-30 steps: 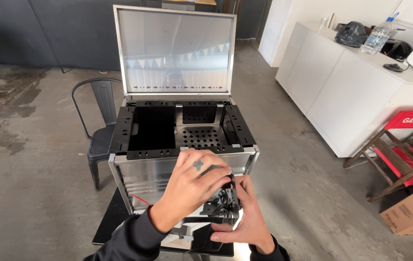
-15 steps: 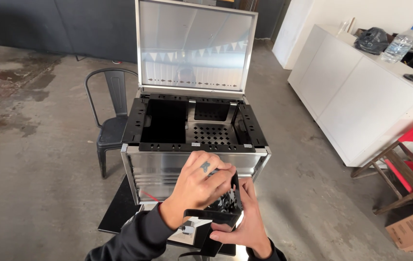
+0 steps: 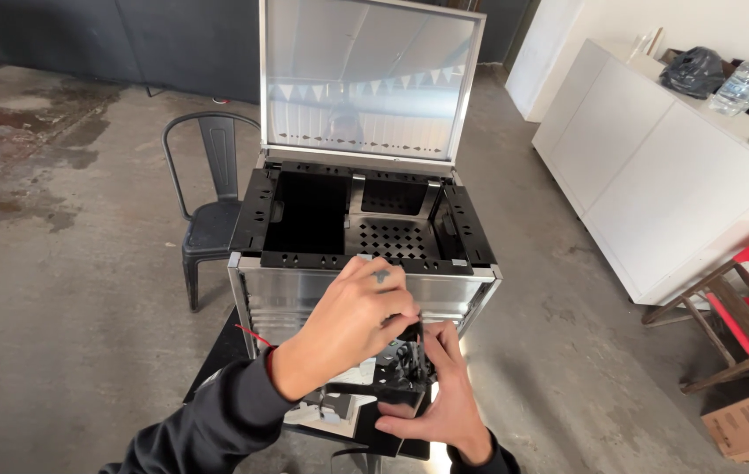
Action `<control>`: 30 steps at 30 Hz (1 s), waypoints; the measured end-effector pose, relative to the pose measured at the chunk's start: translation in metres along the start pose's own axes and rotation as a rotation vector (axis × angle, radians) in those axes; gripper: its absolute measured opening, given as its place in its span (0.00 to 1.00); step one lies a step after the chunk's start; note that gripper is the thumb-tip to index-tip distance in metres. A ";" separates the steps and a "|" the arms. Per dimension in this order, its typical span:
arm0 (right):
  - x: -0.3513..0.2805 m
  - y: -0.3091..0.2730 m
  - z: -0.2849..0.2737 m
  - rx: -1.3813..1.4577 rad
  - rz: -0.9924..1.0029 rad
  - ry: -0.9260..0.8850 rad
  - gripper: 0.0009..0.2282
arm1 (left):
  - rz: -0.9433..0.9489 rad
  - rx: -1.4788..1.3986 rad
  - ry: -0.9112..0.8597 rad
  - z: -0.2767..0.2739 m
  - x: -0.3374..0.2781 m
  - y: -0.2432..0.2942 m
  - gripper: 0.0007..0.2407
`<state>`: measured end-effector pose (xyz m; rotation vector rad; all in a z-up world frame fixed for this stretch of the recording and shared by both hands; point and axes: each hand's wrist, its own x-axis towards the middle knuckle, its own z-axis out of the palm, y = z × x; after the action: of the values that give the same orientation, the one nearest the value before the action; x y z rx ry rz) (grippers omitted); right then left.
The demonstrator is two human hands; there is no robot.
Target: The person unwraps several items from black plastic bags and protective packaging in front of an open stainless steel display case. They remove a perforated metal tray, a small black component, and a flat metal plate, placing them into the case or on the counter.
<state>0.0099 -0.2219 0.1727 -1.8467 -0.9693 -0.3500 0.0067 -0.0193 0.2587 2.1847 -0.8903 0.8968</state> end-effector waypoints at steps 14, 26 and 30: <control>-0.047 0.169 0.072 0.449 0.323 0.151 0.04 | -0.060 -0.076 -0.064 0.026 -0.020 -0.040 0.09; -0.004 0.001 0.011 0.216 0.071 0.104 0.39 | 0.007 -0.117 -0.037 0.008 0.012 -0.005 0.06; -0.006 0.001 0.009 0.214 -0.042 0.194 0.39 | 0.033 -0.113 -0.040 0.001 0.024 0.014 0.06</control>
<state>0.0054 -0.2177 0.1637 -1.5695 -0.8777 -0.4258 0.0095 -0.0365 0.2806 2.1029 -0.9755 0.8008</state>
